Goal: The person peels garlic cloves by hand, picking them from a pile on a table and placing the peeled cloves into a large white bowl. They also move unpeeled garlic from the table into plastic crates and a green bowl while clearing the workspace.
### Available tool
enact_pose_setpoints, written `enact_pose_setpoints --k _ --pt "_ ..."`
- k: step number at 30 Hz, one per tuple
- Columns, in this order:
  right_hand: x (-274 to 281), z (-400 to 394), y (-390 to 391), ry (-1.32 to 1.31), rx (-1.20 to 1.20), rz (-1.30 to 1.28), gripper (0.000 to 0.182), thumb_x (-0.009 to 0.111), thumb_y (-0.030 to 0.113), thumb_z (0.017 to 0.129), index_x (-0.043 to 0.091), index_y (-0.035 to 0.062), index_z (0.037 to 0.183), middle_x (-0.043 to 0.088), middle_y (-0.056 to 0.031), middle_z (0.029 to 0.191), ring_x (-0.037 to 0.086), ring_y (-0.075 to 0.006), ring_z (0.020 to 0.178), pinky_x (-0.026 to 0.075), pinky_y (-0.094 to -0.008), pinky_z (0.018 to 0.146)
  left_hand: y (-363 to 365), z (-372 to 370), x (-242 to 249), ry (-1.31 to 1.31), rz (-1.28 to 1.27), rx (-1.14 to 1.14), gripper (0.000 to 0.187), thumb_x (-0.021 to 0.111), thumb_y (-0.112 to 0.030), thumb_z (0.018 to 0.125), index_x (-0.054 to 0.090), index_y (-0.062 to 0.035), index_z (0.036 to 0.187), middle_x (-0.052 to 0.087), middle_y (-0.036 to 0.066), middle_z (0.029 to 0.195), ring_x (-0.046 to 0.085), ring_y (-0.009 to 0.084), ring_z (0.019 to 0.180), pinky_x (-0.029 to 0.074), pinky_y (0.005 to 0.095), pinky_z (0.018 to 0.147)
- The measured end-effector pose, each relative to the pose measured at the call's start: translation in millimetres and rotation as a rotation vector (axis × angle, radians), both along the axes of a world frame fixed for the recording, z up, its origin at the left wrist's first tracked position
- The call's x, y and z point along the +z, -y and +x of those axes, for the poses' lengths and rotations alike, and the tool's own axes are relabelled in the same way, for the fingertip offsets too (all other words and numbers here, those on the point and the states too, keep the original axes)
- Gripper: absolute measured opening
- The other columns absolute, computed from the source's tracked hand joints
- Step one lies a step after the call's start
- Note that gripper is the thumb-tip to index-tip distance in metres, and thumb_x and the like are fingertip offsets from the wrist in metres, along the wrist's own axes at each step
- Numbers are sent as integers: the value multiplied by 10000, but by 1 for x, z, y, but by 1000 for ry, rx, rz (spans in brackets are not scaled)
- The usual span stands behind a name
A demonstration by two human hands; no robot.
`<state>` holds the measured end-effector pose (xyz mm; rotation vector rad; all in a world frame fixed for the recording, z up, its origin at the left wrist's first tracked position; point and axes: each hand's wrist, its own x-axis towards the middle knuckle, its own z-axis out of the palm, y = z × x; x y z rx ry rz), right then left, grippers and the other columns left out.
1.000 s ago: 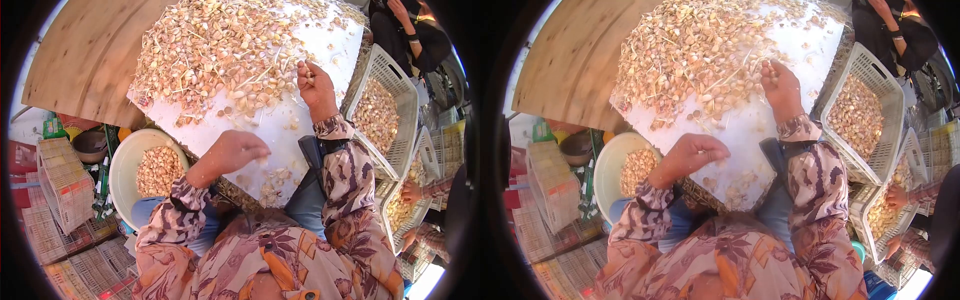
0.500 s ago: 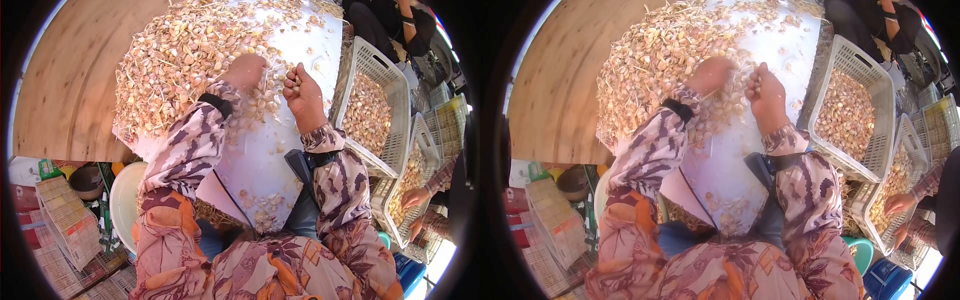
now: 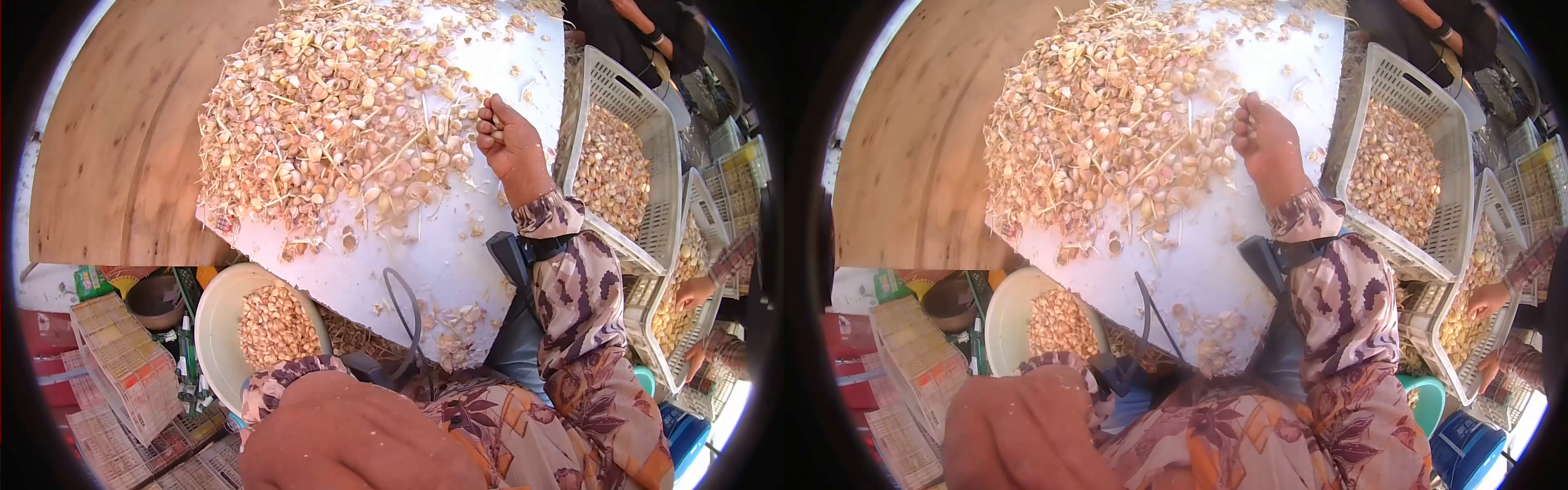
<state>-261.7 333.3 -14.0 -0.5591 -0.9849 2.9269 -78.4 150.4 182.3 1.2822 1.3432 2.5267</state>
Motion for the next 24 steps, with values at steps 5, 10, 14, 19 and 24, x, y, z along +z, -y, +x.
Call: enact_pose_setpoints --k 5,10,14,19,24 --pt "-2 2 -1 -26 12 5 176 542 205 923 552 31 941 518 -17 757 472 -109 638 378 -212 494 9 9 0 -77 -76 47 115 637 10 775 587 -10 673 629 47 763 600 180 581 503 261 504" --pt "5 10 7 -22 66 -78 328 510 330 941 549 17 1029 533 -41 797 505 -131 673 400 -226 525 -2 -61 -27 -412 -70 101 86 621 78 743 604 -1 771 628 112 827 598 214 643 527 281 553" --pt "35 21 24 -1 109 -277 337 502 379 937 510 46 987 565 -91 865 545 -155 690 496 -210 554 -15 -174 -80 -571 -824 656 121 663 -96 779 681 -22 874 666 98 886 647 206 797 514 300 686" --pt "-3 3 6 -71 108 -266 195 573 250 914 526 66 958 557 -59 807 530 -123 641 409 -188 455 -21 -307 -186 -704 -1258 771 157 593 -128 793 676 -56 906 637 144 877 613 307 796 486 378 708" --pt "8 6 6 11 -39 -57 147 589 139 864 557 48 974 536 -32 826 514 -117 677 410 -212 526 -39 -313 -198 -656 -1440 693 103 579 -86 754 655 -66 821 624 141 790 613 327 790 484 414 692"
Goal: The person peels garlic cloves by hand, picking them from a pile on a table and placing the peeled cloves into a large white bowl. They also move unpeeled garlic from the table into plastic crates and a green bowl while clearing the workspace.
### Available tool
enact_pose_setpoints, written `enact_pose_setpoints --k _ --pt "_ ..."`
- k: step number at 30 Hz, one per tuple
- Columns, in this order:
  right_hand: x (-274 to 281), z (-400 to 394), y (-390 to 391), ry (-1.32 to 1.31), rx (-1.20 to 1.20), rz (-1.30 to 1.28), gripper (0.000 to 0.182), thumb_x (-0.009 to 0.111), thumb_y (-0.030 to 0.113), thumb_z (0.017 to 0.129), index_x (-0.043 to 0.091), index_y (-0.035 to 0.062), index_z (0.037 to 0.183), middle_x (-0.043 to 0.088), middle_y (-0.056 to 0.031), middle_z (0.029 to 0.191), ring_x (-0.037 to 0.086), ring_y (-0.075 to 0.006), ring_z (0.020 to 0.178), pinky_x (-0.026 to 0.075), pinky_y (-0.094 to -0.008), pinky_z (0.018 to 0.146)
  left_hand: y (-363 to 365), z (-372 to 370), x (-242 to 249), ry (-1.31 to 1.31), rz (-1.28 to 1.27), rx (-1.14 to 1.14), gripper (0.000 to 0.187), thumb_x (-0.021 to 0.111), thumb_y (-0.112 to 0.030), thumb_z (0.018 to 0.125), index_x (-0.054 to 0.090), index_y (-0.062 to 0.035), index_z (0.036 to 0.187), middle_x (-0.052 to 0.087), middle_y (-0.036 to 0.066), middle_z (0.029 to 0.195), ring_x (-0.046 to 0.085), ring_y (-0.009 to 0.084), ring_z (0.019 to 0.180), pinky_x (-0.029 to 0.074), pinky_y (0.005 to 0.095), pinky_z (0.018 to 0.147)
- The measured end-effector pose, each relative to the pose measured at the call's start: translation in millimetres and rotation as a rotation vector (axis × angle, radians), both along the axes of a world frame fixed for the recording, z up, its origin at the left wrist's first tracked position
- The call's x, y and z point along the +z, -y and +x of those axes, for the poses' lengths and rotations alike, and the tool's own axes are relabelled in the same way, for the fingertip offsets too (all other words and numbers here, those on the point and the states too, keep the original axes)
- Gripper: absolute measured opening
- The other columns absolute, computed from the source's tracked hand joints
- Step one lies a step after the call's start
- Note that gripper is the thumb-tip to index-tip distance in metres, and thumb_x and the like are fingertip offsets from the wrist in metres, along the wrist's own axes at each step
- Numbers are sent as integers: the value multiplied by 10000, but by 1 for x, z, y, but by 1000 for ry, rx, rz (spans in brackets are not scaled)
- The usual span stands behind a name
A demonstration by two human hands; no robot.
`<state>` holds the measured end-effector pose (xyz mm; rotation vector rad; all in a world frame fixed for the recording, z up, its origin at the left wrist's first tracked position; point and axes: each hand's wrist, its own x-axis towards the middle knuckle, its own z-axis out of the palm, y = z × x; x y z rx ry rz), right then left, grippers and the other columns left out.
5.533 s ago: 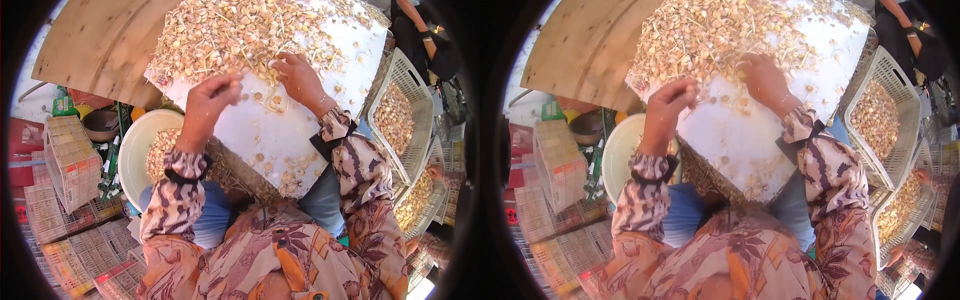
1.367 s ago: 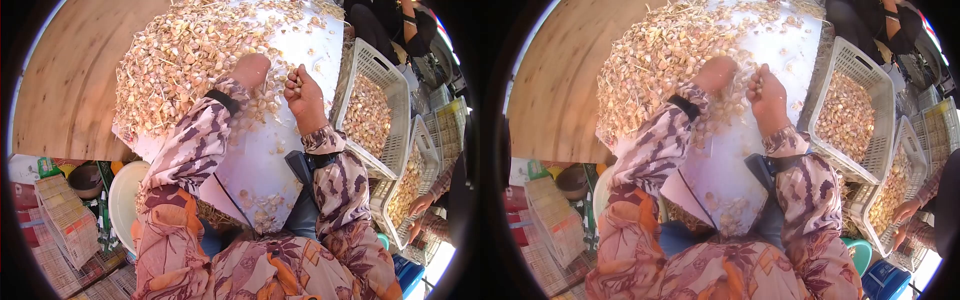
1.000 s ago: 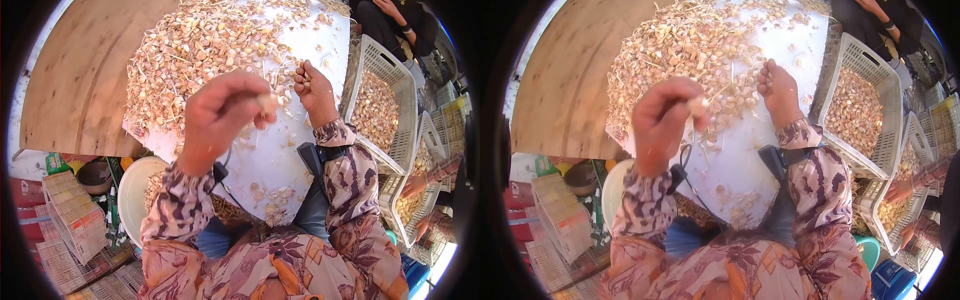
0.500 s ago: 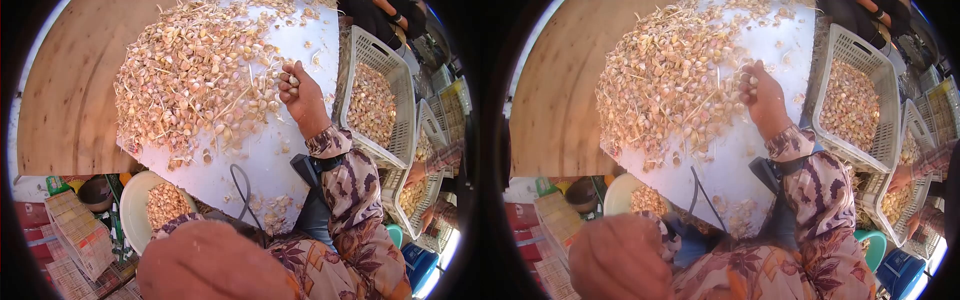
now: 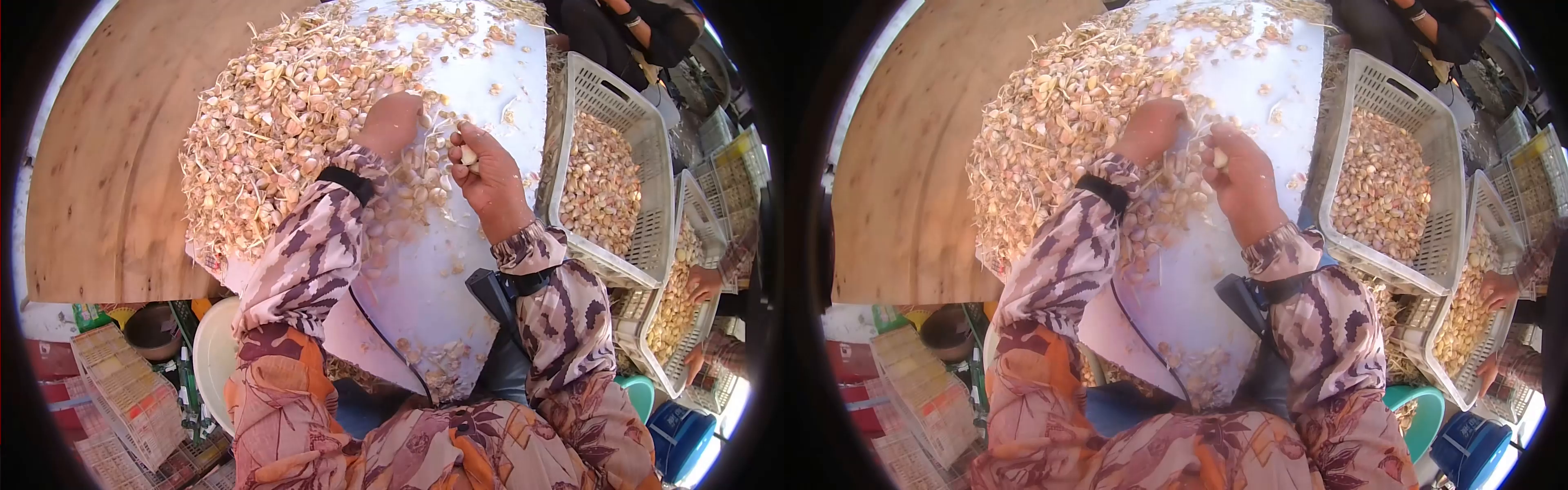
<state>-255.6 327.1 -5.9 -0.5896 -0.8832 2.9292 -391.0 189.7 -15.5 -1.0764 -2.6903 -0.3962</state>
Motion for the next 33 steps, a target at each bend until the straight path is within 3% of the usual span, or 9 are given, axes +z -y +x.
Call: enact_pose_setpoints --k 3,4,6,15,23,26,30,32,33 --pt "-1 0 10 19 3 190 206 616 176 848 587 18 977 550 -34 821 495 -102 635 406 -221 512 17 34 29 229 405 32 52 593 -81 751 615 -40 773 610 142 745 606 312 737 476 382 648" --pt "-3 -2 15 22 65 323 225 626 187 837 606 10 973 567 -32 801 492 -89 614 405 -224 505 20 54 41 222 404 34 52 593 -81 751 615 -40 773 610 142 745 606 312 737 476 382 648" --pt "-2 -1 29 15 127 454 244 637 199 825 625 2 969 584 -30 781 489 -77 594 404 -227 498 32 89 57 123 374 96 72 622 -59 769 643 -27 830 620 74 721 584 146 635 464 269 593" --pt "1 32 52 -174 492 657 190 622 199 842 645 22 906 587 1 705 487 -45 563 352 -186 456 78 162 52 222 421 198 54 637 -43 756 619 -17 799 601 56 706 571 116 616 453 247 564" --pt "9 21 38 -71 255 206 117 540 138 871 577 29 845 528 -27 711 470 -86 581 314 -201 446 48 80 80 702 420 20 46 649 -24 770 639 -8 811 625 4 777 560 57 654 453 200 597" --pt "16 23 26 -107 143 18 86 516 120 879 555 44 886 515 -26 751 465 -84 612 309 -202 455 30 60 72 1046 700 -93 64 650 -57 778 637 -2 807 624 16 777 550 67 643 443 208 598" --pt "19 28 30 -176 188 -119 52 503 127 885 499 77 900 501 -21 781 461 -80 626 307 -194 459 26 10 53 856 422 38 141 637 -104 793 649 18 862 632 47 774 578 120 673 456 249 635" --pt "16 31 32 -166 227 -159 48 496 129 888 482 85 903 499 -21 782 456 -80 619 306 -193 459 18 -20 40 32 112 -187 170 626 -112 791 652 -2 918 646 99 802 612 235 714 479 311 672" --pt "13 31 33 -138 195 -237 48 493 129 887 472 89 902 495 -21 780 452 -78 615 307 -194 459 -2 -25 37 28 125 -167 192 608 -120 795 648 -41 965 642 124 894 606 314 827 479 352 737"
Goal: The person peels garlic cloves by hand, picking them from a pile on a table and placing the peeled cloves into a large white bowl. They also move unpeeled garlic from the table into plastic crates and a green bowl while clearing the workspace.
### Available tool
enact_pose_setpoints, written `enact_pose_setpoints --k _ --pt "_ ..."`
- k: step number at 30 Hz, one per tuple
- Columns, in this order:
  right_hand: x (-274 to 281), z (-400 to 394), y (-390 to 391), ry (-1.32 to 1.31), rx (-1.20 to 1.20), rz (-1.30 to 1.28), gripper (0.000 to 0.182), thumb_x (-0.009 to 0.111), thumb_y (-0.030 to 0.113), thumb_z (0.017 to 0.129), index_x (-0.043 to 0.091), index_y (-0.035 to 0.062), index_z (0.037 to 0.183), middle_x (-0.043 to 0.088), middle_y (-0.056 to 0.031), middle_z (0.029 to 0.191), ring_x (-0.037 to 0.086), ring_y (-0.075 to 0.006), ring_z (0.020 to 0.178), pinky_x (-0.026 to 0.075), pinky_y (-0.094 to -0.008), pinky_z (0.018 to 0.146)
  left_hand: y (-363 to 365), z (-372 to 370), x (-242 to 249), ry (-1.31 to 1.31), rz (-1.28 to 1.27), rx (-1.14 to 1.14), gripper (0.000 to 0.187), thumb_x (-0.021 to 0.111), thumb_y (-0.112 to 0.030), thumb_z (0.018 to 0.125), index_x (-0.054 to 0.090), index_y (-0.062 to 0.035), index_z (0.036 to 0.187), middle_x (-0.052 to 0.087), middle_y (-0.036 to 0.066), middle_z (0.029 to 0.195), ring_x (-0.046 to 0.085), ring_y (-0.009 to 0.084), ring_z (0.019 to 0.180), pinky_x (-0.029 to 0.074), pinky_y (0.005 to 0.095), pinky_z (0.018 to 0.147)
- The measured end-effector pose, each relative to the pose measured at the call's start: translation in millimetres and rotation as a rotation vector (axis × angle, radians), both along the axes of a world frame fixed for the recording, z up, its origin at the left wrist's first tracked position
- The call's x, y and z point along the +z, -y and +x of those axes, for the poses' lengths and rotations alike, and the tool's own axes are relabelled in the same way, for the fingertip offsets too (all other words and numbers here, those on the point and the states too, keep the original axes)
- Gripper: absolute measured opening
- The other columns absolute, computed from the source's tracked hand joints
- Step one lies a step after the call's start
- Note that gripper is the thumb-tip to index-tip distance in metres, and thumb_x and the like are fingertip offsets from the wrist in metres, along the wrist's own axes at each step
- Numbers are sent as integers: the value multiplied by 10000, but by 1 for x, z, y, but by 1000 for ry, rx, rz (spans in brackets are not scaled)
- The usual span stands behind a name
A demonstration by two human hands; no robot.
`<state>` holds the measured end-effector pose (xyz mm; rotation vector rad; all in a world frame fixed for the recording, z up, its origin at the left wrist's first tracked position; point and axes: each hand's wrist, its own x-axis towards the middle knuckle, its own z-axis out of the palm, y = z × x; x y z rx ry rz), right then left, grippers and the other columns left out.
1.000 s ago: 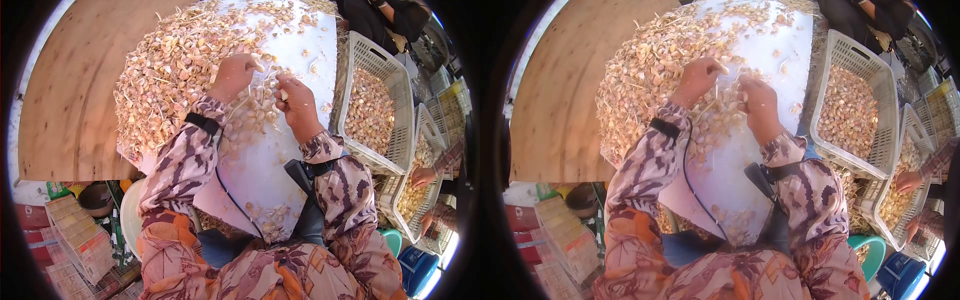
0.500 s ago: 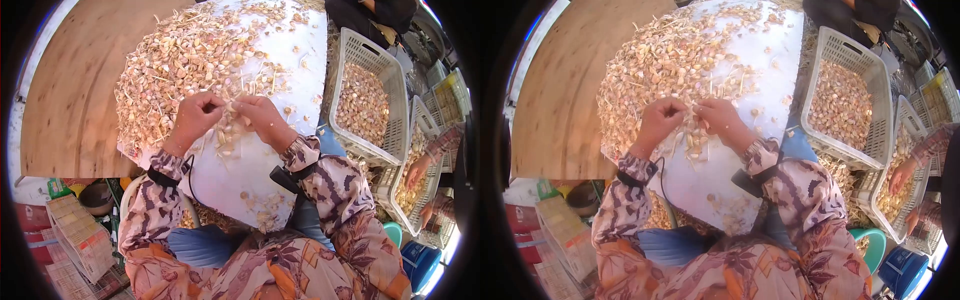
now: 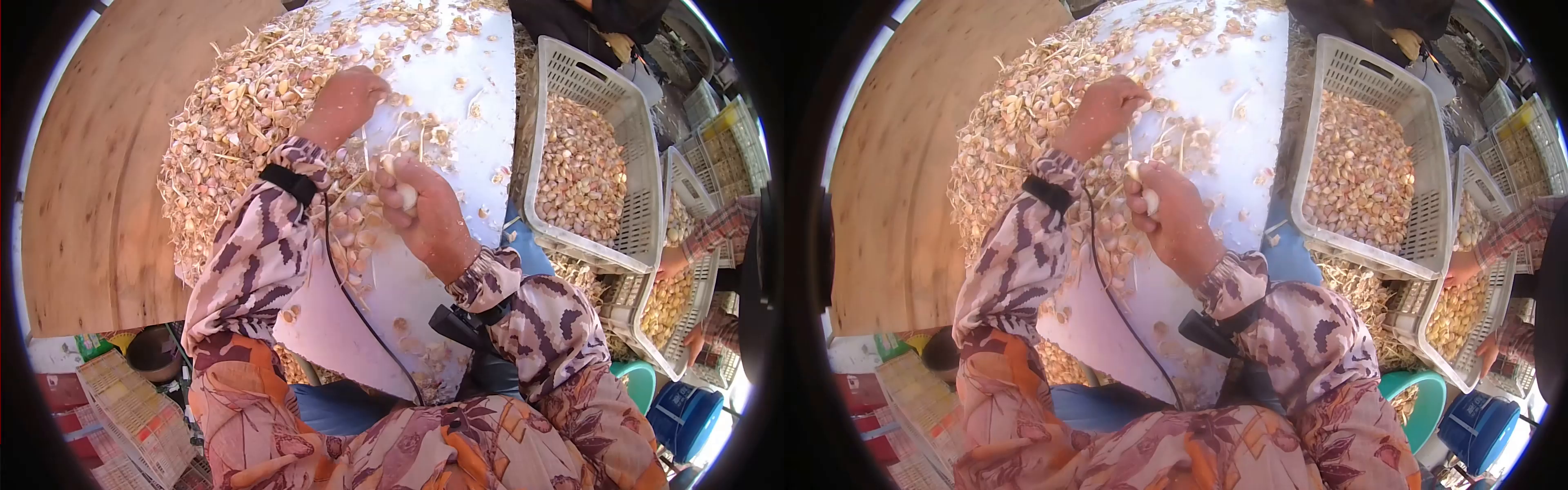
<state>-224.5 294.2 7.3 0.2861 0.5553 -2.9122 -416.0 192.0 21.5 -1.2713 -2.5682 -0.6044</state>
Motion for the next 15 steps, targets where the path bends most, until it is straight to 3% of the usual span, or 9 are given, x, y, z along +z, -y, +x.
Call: enact_pose_setpoints --k 1,3,5,9,13,15 --pt "-2 -1 0 38 -23 -74 48 490 129 887 463 92 901 492 -22 777 447 -77 611 308 -196 459 -19 -2 -6 0 6 -7 192 608 -120 795 648 -41 965 642 124 894 606 314 827 479 352 737" --pt "-4 -3 -10 64 -116 -75 42 486 124 884 463 91 895 486 -18 766 442 -77 602 311 -201 456 -51 -7 -22 -33 2 -349 174 591 -117 802 652 -68 956 636 104 918 595 306 869 469 361 753" --pt "-6 -7 -18 79 -317 -61 45 491 122 881 462 89 887 480 -13 760 441 -78 602 320 -207 463 -66 -12 -37 8 -86 -352 155 590 -115 791 646 -69 928 626 107 904 589 306 863 464 365 750" --pt "-4 -7 -21 37 -336 34 69 503 146 890 491 83 915 481 -9 760 444 -73 615 323 -208 476 -63 2 -26 37 -358 -293 138 576 -75 750 637 -98 872 613 115 917 592 303 908 471 388 759" --pt "-5 -8 -20 16 -299 91 85 504 156 895 506 77 926 486 -8 767 447 -67 624 316 -194 474 -41 5 -32 -44 -267 -325 129 572 -64 742 630 -77 856 618 138 875 600 315 869 475 395 735" --pt "-7 -8 -24 -52 -262 43 118 512 147 892 519 48 956 485 -4 735 443 -59 614 313 -182 476 -32 4 -31 94 -281 -153 120 565 -55 735 625 -57 840 625 153 825 607 332 811 479 400 700"
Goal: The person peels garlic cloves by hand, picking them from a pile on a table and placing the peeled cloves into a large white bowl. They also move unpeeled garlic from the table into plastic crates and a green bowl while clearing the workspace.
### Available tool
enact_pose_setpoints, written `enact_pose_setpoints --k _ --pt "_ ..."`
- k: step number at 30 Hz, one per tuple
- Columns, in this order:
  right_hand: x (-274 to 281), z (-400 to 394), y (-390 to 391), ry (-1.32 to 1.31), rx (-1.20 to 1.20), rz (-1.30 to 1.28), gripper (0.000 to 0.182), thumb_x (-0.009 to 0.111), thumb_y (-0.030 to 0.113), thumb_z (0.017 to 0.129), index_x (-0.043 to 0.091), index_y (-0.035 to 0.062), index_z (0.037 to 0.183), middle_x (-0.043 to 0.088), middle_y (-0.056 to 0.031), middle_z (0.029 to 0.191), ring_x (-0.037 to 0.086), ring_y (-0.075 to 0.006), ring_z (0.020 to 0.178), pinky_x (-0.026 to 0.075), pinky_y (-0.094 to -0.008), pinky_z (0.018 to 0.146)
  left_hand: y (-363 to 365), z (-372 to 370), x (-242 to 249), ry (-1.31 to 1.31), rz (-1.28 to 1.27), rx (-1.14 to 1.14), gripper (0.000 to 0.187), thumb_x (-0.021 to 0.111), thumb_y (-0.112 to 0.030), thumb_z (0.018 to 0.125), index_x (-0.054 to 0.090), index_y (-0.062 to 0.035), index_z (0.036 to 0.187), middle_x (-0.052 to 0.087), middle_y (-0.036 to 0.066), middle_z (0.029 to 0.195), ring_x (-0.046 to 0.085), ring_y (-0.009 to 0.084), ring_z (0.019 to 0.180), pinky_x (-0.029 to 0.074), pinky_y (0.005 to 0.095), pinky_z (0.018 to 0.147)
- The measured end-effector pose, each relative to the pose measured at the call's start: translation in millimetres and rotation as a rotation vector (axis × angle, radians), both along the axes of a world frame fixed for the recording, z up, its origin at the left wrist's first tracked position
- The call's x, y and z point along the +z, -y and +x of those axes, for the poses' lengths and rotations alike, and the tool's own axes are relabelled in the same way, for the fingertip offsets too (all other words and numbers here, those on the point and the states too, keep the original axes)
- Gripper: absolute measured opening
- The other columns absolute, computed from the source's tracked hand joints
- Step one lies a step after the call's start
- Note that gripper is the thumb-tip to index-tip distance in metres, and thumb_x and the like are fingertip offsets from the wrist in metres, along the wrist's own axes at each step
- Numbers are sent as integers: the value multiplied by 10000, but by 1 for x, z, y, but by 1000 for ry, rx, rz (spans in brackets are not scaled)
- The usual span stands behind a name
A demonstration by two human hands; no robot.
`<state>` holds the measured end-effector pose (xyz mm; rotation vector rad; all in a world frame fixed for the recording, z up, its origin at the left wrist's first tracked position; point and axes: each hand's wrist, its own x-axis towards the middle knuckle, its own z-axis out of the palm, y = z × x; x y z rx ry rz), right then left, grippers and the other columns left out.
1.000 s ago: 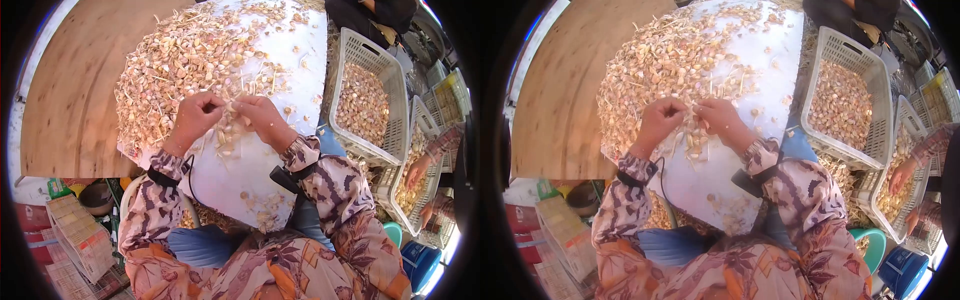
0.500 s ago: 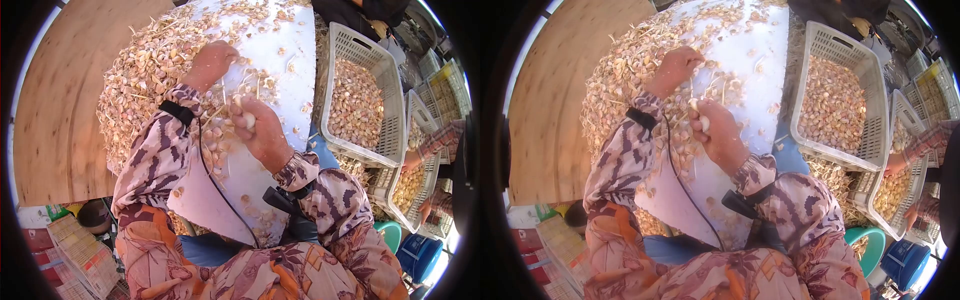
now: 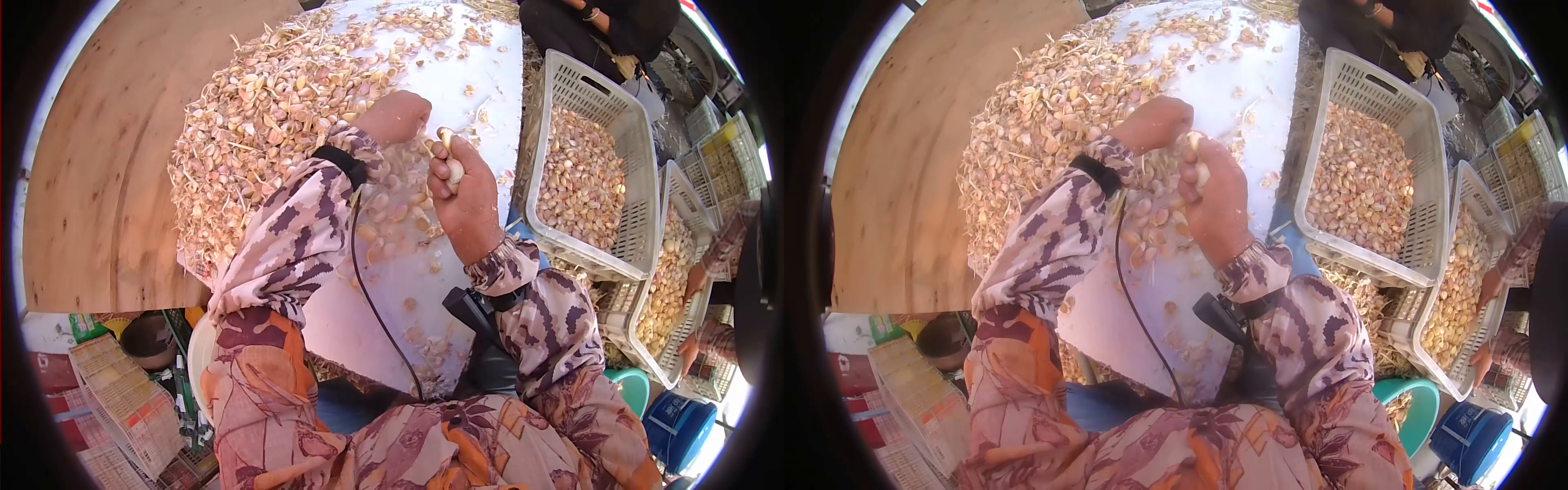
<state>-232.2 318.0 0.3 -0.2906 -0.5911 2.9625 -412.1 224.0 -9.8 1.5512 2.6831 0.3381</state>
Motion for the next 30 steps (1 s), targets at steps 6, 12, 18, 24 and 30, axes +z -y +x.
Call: enact_pose_setpoints --k 6,12,18,24,30 --pt "67 65 -6 -624 587 218 205 532 130 908 602 -62 932 570 -104 732 507 -134 562 365 -240 438 40 3 22 58 296 200 119 591 -104 756 651 -35 832 637 161 768 620 313 741 483 364 668" --pt "79 59 4 -1234 576 -189 247 586 74 882 594 -149 987 611 -225 834 590 -249 610 453 -357 480 34 11 41 321 333 367 172 627 -117 823 662 -13 955 612 11 732 516 38 654 430 214 588" --pt "78 78 15 -1121 405 -392 202 604 -7 846 605 -175 957 619 -227 834 603 -258 612 461 -309 484 14 27 20 78 197 -77 173 631 -88 775 656 -37 938 630 75 829 596 198 753 478 311 683" --pt "77 59 -7 -1192 585 -199 229 586 74 882 602 -146 944 610 -226 870 597 -237 618 463 -355 490 -6 22 3 22 63 -191 165 563 -72 726 637 -40 870 610 134 803 581 326 785 466 393 709" --pt "45 39 -24 -656 394 -37 236 452 166 937 547 -20 1045 548 -60 749 478 -53 580 368 -151 425 16 33 27 125 157 11 202 596 -121 699 654 -34 872 624 146 719 605 292 681 481 359 623"
